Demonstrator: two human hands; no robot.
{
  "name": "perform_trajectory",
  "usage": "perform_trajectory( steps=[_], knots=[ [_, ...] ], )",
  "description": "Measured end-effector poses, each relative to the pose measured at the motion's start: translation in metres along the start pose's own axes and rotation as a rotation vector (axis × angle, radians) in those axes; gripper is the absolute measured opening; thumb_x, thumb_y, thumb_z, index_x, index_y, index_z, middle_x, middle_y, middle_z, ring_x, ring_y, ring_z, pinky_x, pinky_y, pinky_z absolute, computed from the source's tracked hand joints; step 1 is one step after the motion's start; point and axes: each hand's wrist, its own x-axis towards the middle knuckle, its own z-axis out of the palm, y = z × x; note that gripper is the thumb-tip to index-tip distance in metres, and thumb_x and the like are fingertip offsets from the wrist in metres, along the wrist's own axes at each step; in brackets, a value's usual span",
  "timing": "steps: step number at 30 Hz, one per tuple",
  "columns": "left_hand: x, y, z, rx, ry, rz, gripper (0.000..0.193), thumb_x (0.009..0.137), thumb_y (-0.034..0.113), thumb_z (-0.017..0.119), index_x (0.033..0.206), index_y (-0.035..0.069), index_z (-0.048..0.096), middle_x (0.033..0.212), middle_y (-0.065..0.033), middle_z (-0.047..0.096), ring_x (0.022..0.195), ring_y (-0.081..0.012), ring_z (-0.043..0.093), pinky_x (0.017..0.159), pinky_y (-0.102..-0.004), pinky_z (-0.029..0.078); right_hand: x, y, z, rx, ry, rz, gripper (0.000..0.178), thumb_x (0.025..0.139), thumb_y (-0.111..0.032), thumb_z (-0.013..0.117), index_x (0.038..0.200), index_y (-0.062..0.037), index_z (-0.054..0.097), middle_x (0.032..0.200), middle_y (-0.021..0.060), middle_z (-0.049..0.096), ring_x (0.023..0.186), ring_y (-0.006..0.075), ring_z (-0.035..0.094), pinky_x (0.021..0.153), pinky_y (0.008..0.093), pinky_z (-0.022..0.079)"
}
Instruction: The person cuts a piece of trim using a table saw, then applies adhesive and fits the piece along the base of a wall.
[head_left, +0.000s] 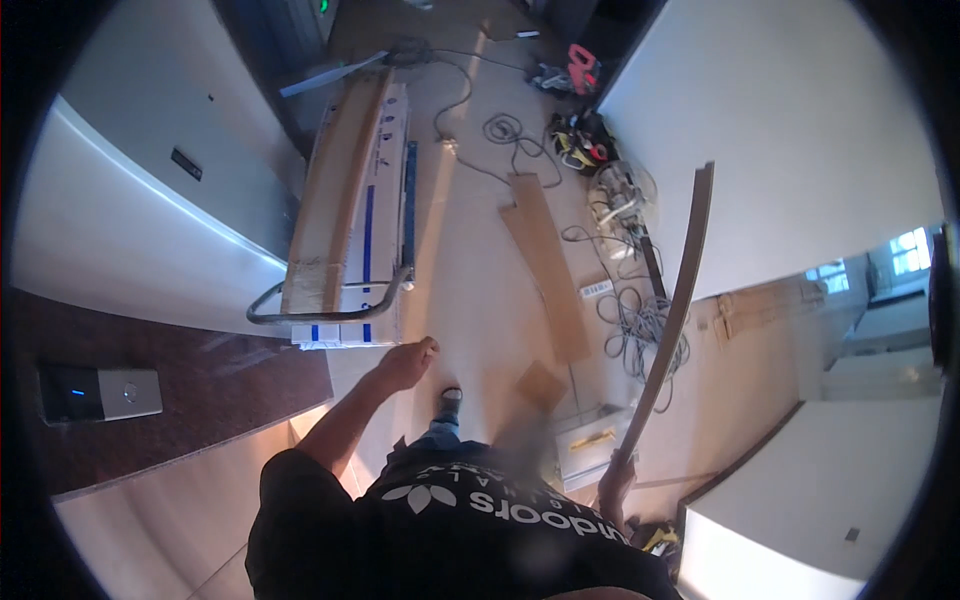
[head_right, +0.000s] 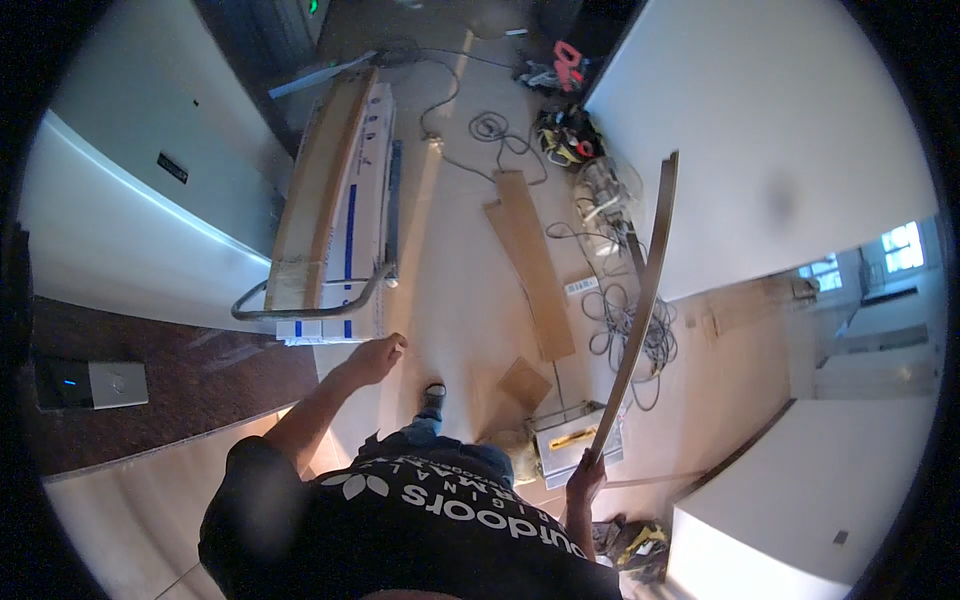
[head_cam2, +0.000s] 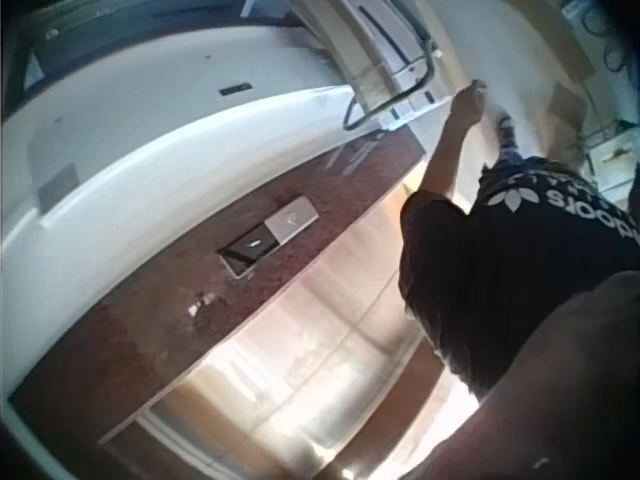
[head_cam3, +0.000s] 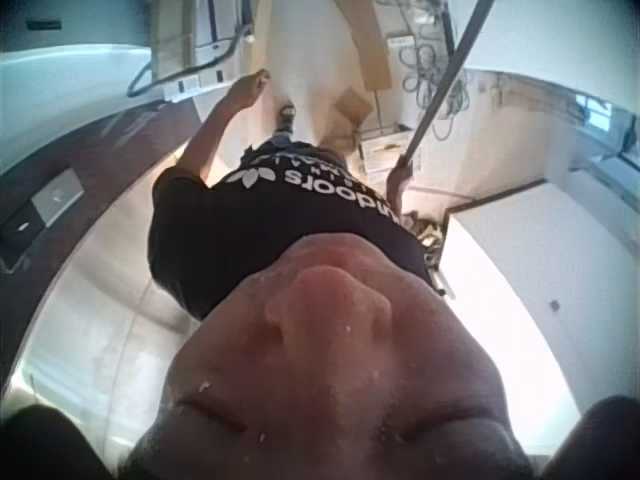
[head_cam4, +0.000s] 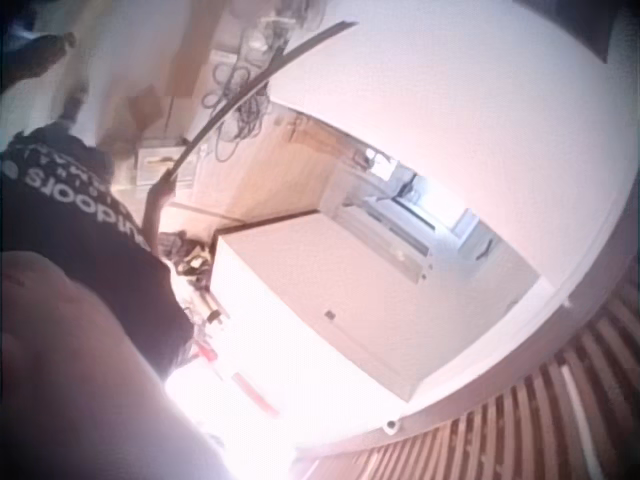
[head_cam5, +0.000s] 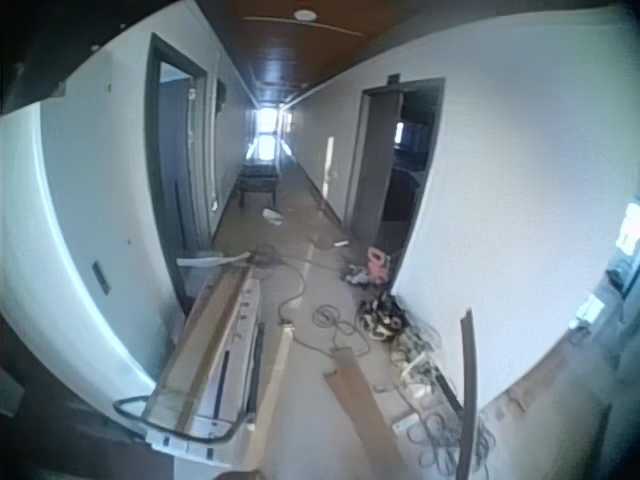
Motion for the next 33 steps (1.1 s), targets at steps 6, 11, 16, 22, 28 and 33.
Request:
perform_trajectory(
  steps=[6, 11, 16, 22, 28, 33],
  knots=[
    [0.119, -0.012, -0.06, -0.055, 0.008, 0.081, 0.033, 0.096, 0.014, 0.06, 0.127, 0.006, 0.061, 0.118, -0.0191, 0.065, 0.108, -0.0346, 0.066, 0.092, -0.0443, 0.053, 0.084, -0.074, 0.059, -0.059, -0.144, -0.069, 0.021, 0.103, -0.022, 0.058, 0.104, -0.0024, 0.067, 0.082, 0.0253, 0.067, 0.073, 0.045, 0.064, 0.063, 0.0515, 0.048],
    [0.267, -0.002, -0.063, -0.25, -0.091, 0.062, 0.023, 0.097, 0.028, 0.062, 0.105, 0.007, 0.068, 0.092, -0.0205, 0.071, 0.089, -0.0381, 0.07, 0.078, -0.0493, 0.053, 0.215, -0.13, 0.121, -0.259, -0.253, 0.027, 0.035, 0.105, -0.032, 0.048, 0.107, -0.0019, 0.066, 0.094, 0.0211, 0.072, 0.094, 0.0418, 0.069, 0.078, 0.0513, 0.05],
    [0.28, -0.177, -0.062, -0.233, -0.063, -0.545, 0.03, 0.097, 0.036, 0.063, 0.098, 0.006, 0.066, 0.088, -0.0188, 0.072, 0.083, -0.0394, 0.071, 0.071, -0.0507, 0.055, 0.378, -0.2, 0.208, -0.201, -0.514, -0.166, 0.031, 0.102, -0.028, 0.051, 0.1, -0.0047, 0.071, 0.086, 0.0156, 0.073, 0.085, 0.0355, 0.072, 0.075, 0.0458, 0.054],
    [0.126, -0.27, -0.064, 0.074, -0.004, -0.668, 0.023, 0.086, 0.031, 0.076, 0.095, 0.009, 0.073, 0.098, -0.0148, 0.074, 0.1, -0.0366, 0.07, 0.089, -0.0471, 0.055, 0.575, -0.38, 0.292, -0.169, -0.813, -0.276, 0.04, 0.104, -0.037, 0.056, 0.108, 0.0027, 0.064, 0.088, 0.0169, 0.075, 0.081, 0.0307, 0.075, 0.07, 0.0442, 0.058],
    [0.22, -0.253, -0.073, -0.151, -0.119, -1.139, 0.031, 0.085, 0.017, 0.069, 0.114, 0.012, 0.076, 0.105, -0.0183, 0.076, 0.098, -0.0295, 0.075, 0.088, -0.0455, 0.059, 0.75, -0.563, 0.383, -0.23, -0.976, -0.147, 0.031, 0.103, -0.026, 0.052, 0.112, -0.001, 0.068, 0.085, 0.0167, 0.075, 0.081, 0.0301, 0.075, 0.072, 0.0436, 0.059],
    [0.457, -0.332, -0.2, 0.062, -0.018, -0.826, 0.038, 0.089, 0.025, 0.066, 0.124, 0.01, 0.069, 0.112, -0.0213, 0.073, 0.104, -0.0343, 0.071, 0.091, -0.0456, 0.057, 0.849, -0.647, 0.475, -0.548, -0.853, -0.847, 0.028, 0.104, -0.027, 0.049, 0.124, -0.0096, 0.059, 0.09, 0.015, 0.07, 0.078, 0.026, 0.069, 0.067, 0.0441, 0.055]
  ],
)
